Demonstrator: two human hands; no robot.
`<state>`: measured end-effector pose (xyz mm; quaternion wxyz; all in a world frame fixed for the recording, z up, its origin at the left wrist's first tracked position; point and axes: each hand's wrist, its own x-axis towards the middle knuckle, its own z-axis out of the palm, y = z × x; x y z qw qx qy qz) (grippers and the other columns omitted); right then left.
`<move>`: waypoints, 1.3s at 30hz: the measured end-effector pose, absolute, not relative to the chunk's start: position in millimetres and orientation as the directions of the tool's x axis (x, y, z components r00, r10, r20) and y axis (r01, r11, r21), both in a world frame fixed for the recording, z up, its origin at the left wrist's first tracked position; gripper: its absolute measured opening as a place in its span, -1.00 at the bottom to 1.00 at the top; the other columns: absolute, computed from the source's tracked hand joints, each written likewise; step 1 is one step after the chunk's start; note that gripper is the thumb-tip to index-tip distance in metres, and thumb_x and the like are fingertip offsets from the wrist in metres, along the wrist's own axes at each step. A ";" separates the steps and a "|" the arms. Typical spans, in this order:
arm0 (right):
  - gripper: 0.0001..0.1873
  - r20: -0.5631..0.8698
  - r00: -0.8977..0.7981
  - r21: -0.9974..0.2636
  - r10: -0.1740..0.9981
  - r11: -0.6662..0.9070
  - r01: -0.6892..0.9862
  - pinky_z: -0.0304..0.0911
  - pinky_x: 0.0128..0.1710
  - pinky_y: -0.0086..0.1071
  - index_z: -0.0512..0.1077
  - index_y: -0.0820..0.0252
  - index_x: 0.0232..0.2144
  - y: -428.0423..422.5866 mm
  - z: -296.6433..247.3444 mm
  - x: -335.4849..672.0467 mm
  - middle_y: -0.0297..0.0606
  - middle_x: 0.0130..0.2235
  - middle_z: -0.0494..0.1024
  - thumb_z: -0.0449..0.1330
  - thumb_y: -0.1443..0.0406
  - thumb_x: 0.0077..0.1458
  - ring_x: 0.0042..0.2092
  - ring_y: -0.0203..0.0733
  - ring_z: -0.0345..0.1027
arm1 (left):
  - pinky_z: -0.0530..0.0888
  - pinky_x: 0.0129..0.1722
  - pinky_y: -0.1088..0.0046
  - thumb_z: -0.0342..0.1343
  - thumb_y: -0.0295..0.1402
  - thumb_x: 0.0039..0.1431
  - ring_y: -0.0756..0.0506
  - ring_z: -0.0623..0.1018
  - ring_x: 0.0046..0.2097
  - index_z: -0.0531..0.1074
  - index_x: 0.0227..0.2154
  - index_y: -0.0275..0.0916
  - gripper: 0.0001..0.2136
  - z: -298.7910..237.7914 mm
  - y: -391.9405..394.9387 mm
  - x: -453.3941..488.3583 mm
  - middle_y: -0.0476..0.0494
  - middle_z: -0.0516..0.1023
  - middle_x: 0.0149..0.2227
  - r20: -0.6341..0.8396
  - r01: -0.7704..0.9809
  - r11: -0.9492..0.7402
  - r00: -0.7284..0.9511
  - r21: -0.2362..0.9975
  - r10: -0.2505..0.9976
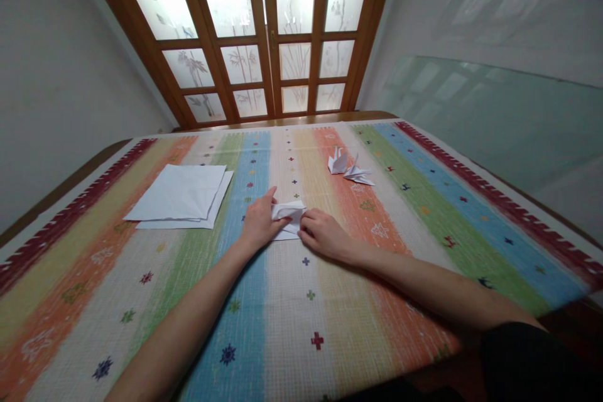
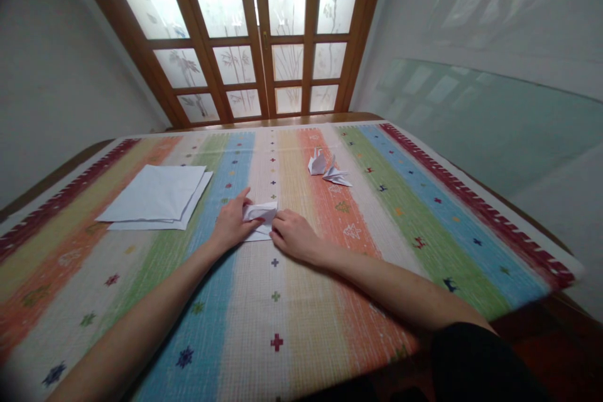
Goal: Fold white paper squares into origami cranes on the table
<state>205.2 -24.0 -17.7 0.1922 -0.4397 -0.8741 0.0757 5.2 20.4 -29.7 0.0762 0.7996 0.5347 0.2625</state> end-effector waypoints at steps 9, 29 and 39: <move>-0.81 0.312 -0.647 -0.298 0.696 0.718 0.629 0.23 -0.07 -0.20 0.46 0.24 -0.20 -22.1 -26.4 200.4 -0.08 -0.16 0.52 0.07 0.43 0.18 -0.10 -0.09 0.33 | 0.34 -0.07 0.17 0.15 -0.39 0.06 -0.27 0.46 -0.04 0.35 0.01 -0.25 -0.59 -15.0 -0.6 14.4 -0.28 0.51 -0.07 0.497 0.867 -0.486 0.376 0.110 0.782; -0.72 0.270 -0.689 -0.252 0.673 0.739 0.624 0.21 -0.09 -0.23 0.42 0.24 -0.10 -19.9 -29.3 196.7 -0.13 -0.14 0.48 0.09 0.46 0.12 -0.11 -0.10 0.28 | 0.42 -0.16 0.20 -0.09 -0.67 -0.12 -0.18 0.45 -0.17 0.38 -0.11 -0.21 -0.53 18.5 7.5 16.6 -0.16 0.43 -0.24 0.652 0.816 -0.421 0.072 0.396 0.755; -0.73 0.276 -0.680 -0.296 0.680 0.733 0.613 0.21 -0.07 -0.20 0.42 0.26 -0.10 -20.1 -29.6 196.3 -0.09 -0.11 0.47 0.11 0.47 0.12 -0.09 -0.09 0.28 | 0.36 0.08 0.12 -0.01 -0.60 0.06 -0.18 0.36 0.11 0.49 -0.08 0.03 -0.55 50.3 16.4 -18.3 -0.07 0.24 0.26 0.496 0.652 -0.757 0.646 0.035 0.580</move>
